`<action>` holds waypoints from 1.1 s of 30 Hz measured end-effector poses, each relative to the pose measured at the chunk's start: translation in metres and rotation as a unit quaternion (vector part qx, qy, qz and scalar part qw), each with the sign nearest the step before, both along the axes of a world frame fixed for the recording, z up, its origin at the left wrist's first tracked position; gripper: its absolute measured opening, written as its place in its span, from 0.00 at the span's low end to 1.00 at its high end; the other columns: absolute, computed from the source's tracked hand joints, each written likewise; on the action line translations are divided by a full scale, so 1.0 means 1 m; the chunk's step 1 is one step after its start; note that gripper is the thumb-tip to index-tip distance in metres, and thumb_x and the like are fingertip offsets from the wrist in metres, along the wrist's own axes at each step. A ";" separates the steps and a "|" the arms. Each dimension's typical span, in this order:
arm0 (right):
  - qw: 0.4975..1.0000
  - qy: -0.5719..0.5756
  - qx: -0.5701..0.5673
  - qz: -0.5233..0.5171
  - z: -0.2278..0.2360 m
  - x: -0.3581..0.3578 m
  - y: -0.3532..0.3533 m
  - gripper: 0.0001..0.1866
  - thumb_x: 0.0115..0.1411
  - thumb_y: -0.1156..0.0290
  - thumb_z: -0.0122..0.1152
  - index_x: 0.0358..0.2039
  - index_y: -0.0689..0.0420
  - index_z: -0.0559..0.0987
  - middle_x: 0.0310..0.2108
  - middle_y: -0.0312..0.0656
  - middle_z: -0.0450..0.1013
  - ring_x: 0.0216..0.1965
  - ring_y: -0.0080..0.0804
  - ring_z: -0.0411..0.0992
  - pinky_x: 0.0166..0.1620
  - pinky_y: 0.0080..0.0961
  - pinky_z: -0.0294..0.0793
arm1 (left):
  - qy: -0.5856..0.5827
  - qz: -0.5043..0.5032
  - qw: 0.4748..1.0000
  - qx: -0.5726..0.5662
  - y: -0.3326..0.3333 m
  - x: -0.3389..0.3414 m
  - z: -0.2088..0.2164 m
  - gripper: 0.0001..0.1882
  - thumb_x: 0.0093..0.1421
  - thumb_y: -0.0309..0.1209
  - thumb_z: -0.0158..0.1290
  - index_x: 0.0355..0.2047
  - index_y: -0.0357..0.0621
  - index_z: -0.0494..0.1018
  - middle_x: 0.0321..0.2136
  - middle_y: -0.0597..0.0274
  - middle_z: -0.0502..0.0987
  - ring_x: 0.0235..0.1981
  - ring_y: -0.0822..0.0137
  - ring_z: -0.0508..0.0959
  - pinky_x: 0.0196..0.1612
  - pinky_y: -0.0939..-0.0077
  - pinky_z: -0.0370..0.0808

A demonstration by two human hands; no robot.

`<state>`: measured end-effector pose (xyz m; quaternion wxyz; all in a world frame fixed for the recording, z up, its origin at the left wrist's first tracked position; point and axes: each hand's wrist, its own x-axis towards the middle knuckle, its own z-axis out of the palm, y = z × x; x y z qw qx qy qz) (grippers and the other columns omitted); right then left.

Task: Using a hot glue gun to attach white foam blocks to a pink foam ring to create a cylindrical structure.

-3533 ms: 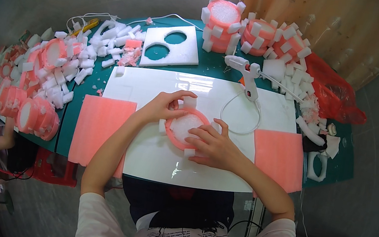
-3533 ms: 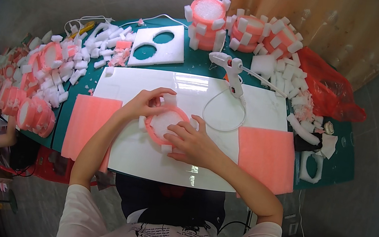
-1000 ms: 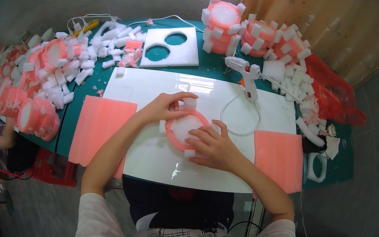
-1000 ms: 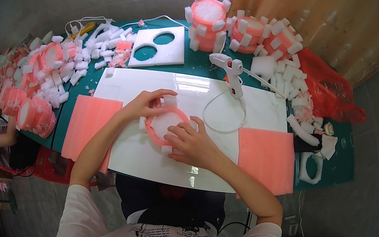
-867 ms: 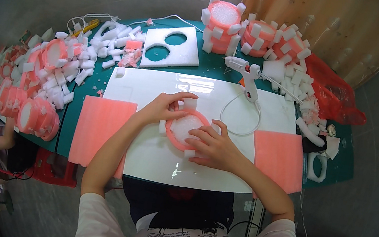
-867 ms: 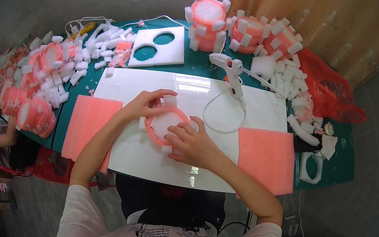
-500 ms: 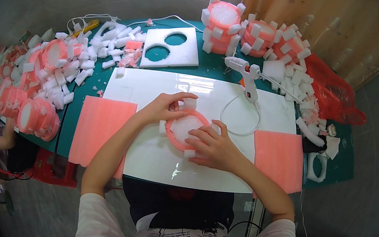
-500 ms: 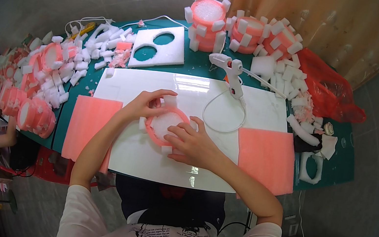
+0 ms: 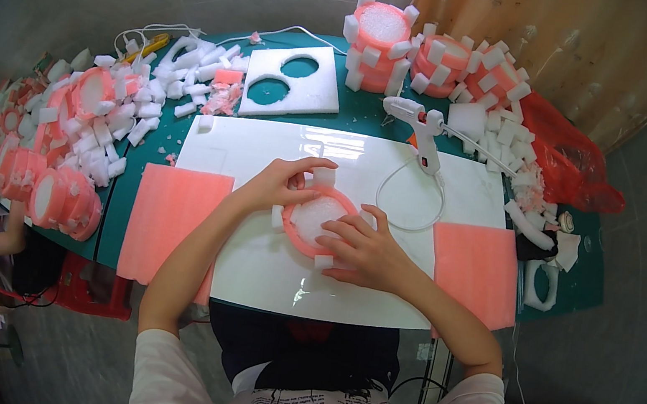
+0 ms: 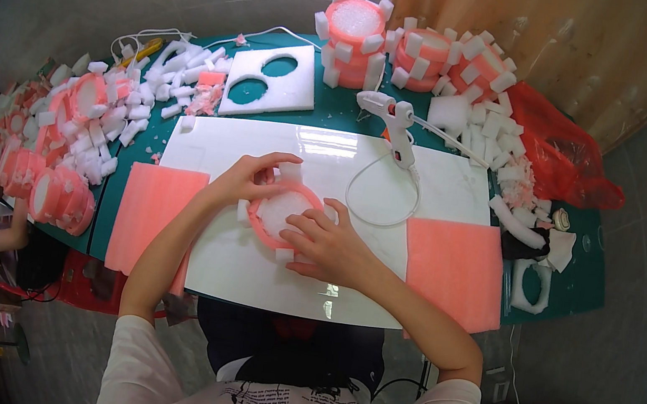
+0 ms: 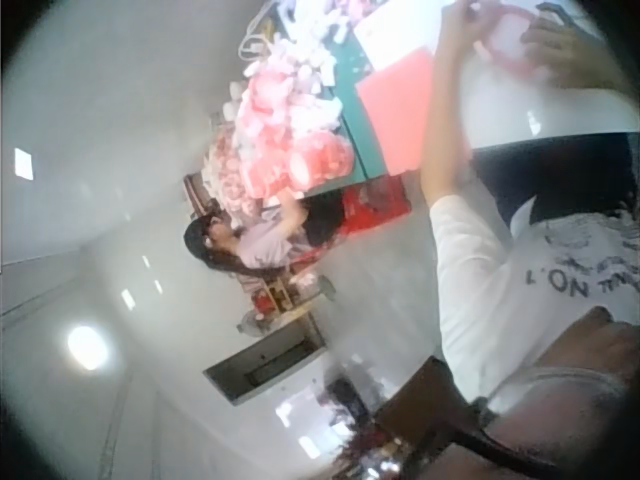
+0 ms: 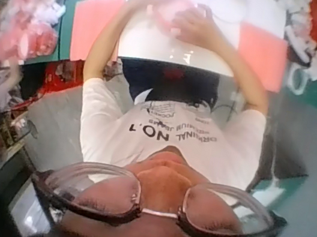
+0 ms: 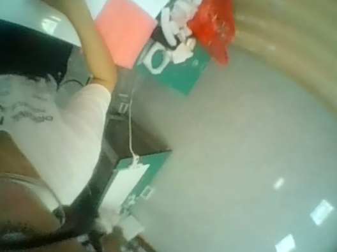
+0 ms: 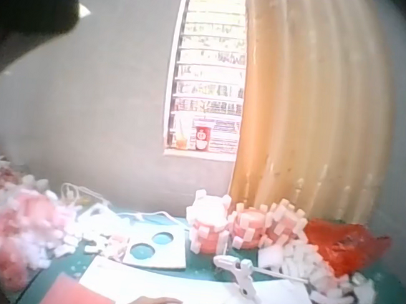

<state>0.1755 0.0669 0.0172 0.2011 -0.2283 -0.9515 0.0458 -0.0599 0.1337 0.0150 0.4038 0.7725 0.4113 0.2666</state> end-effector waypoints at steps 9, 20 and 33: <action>1.000 0.014 0.011 0.008 0.002 0.000 0.000 0.23 0.46 0.55 0.66 0.41 0.48 0.72 0.46 0.34 0.67 0.49 0.30 0.64 0.57 0.49 0.52 | 0.002 0.000 1.000 -0.002 -0.001 0.001 0.004 0.29 0.48 0.28 0.58 0.53 0.60 0.68 0.16 0.67 0.67 0.19 0.76 0.66 0.27 0.81 0.67; 1.000 0.014 0.010 0.009 0.001 0.000 0.000 0.23 0.46 0.55 0.66 0.41 0.49 0.72 0.46 0.34 0.67 0.49 0.30 0.64 0.57 0.49 0.52 | -0.003 0.001 1.000 -0.003 -0.001 0.001 0.002 0.30 0.48 0.27 0.58 0.53 0.61 0.68 0.17 0.68 0.65 0.19 0.77 0.66 0.27 0.81 0.66; 1.000 0.014 0.009 0.012 0.002 0.000 0.001 0.23 0.46 0.56 0.66 0.41 0.48 0.72 0.46 0.34 0.67 0.50 0.30 0.64 0.56 0.49 0.52 | 0.003 0.001 1.000 -0.004 -0.001 0.001 0.003 0.30 0.48 0.28 0.58 0.54 0.60 0.68 0.16 0.67 0.66 0.19 0.76 0.66 0.26 0.81 0.66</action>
